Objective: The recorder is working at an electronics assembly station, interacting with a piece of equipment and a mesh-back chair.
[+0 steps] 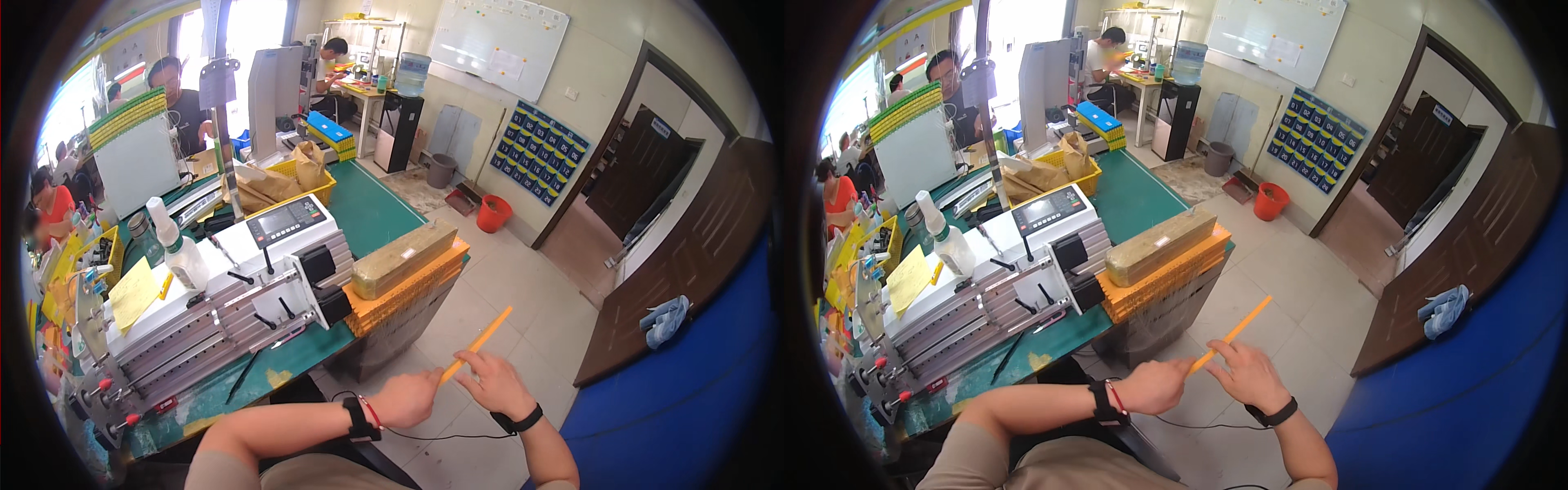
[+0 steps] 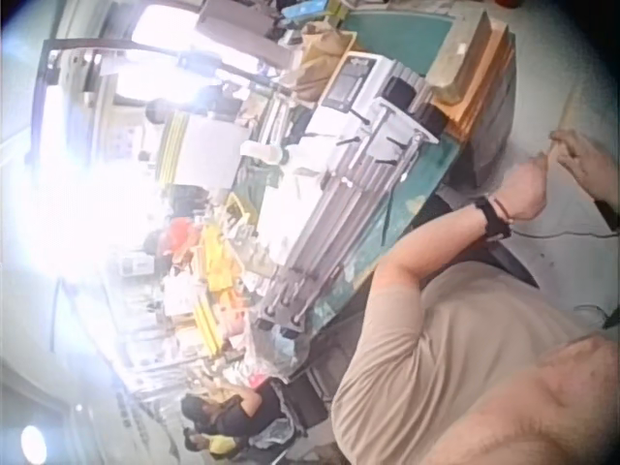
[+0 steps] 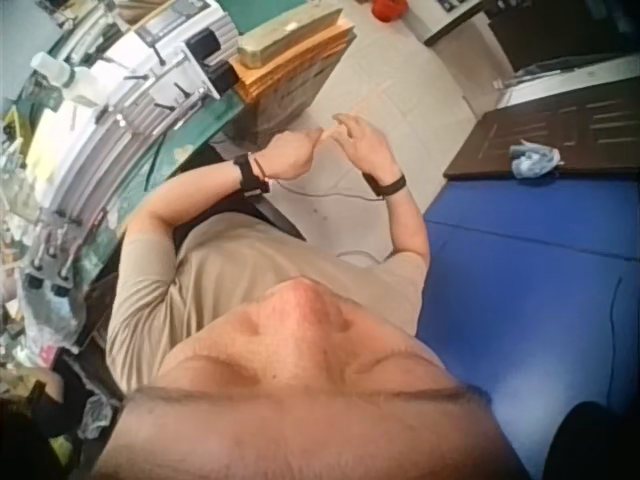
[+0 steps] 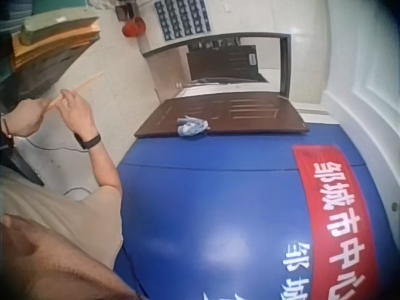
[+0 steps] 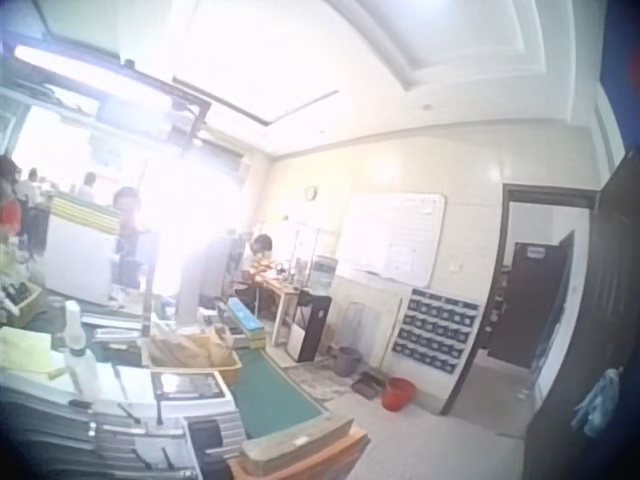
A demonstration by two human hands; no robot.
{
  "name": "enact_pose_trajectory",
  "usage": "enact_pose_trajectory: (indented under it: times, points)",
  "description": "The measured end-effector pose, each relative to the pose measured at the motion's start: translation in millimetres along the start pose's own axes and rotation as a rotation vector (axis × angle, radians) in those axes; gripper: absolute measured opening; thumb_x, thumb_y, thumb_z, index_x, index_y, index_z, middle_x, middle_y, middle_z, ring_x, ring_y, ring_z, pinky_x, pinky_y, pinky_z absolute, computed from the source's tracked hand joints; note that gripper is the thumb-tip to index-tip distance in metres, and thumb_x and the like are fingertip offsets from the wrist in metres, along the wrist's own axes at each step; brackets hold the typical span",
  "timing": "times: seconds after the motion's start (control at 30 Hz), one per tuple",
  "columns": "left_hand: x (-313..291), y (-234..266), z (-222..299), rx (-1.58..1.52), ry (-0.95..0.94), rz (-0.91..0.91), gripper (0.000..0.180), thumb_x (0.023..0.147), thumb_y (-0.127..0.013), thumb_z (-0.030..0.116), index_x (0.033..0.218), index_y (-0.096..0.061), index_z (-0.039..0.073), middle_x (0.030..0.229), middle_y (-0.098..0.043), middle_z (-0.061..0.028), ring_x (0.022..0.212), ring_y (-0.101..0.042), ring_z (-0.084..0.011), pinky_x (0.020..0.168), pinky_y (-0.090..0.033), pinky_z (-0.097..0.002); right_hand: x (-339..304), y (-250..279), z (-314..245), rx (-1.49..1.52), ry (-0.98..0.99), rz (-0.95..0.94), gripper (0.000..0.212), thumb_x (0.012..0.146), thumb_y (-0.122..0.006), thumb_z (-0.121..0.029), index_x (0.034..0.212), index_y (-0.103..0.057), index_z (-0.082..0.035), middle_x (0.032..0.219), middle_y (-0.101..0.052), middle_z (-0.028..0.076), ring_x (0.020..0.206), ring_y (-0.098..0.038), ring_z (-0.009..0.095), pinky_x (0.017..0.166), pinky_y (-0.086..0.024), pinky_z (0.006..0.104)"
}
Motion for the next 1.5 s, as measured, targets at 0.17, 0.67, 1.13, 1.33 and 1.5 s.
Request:
enact_pose_trajectory:
  times: [0.17, 0.67, 1.13, 1.33, 1.5]
  points:
    - [-8, -50, 6, -0.110, -0.093, 0.023, 0.063, 0.110, -0.057, 0.042, 0.157, -0.049, 0.001, 0.135, -0.067, -0.0277, 0.117, -0.068, -0.0480, 0.099, -0.057, -0.0549, -26, -39, 57, 0.354, -0.406, -0.057, 0.035, 0.098, -0.076, -0.036, 0.102, -0.073, -0.002, 0.074, -0.074, 0.018, 0.077, -0.078, 0.037, 0.072, -0.061, 0.0485]
    - [-89, -89, -127, 0.101, -0.168, 0.137, 0.045, 0.109, -0.061, 0.041, 0.131, -0.073, 0.003, 0.137, -0.071, -0.0185, 0.129, -0.065, -0.0402, 0.112, -0.049, -0.0513, -263, 45, 326, -0.104, -0.869, 0.159, 0.017, 0.083, -0.077, -0.020, 0.086, -0.078, -0.003, 0.085, -0.080, 0.014, 0.083, -0.080, 0.027, 0.081, -0.064, 0.0413]
    - [-219, -10, -157, -0.239, 0.005, 0.469, 0.027, 0.095, -0.074, 0.011, 0.119, -0.076, -0.001, 0.133, -0.071, -0.0216, 0.122, -0.067, -0.0420, 0.106, -0.053, -0.0476, -140, 134, 339, -0.113, -0.773, 0.343, 0.086, 0.074, -0.084, -0.005, 0.151, -0.047, -0.006, 0.136, -0.071, 0.029, 0.128, -0.069, 0.043, 0.111, -0.054, 0.0452]
    - [-260, -18, -172, -0.444, 0.213, 0.433, 0.023, 0.093, -0.073, 0.010, 0.112, -0.079, -0.001, 0.119, -0.079, -0.0199, 0.113, -0.075, -0.0367, 0.102, -0.057, -0.0432, 17, 186, 307, -0.442, -0.852, 0.389, 0.027, 0.084, -0.081, -0.019, 0.098, -0.076, 0.003, 0.103, -0.075, 0.031, 0.103, -0.074, 0.047, 0.093, -0.059, 0.0530]
    - [-264, -9, -170, -0.556, 0.343, 0.431, 0.023, 0.107, -0.068, 0.015, 0.121, -0.077, -0.001, 0.119, -0.078, -0.0213, 0.111, -0.076, -0.0378, 0.096, -0.058, -0.0431, 186, 178, 239, -0.434, -0.550, 0.581, 0.028, 0.089, -0.074, -0.025, 0.107, -0.079, -0.004, 0.111, -0.078, 0.023, 0.105, -0.074, 0.045, 0.093, -0.060, 0.0523]
Point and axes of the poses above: each hand's wrist, its own x-axis towards the middle knuckle, its own y-axis out of the back of the hand, z = x × y, the point moved 4 cm from there along x, towards the middle knuckle
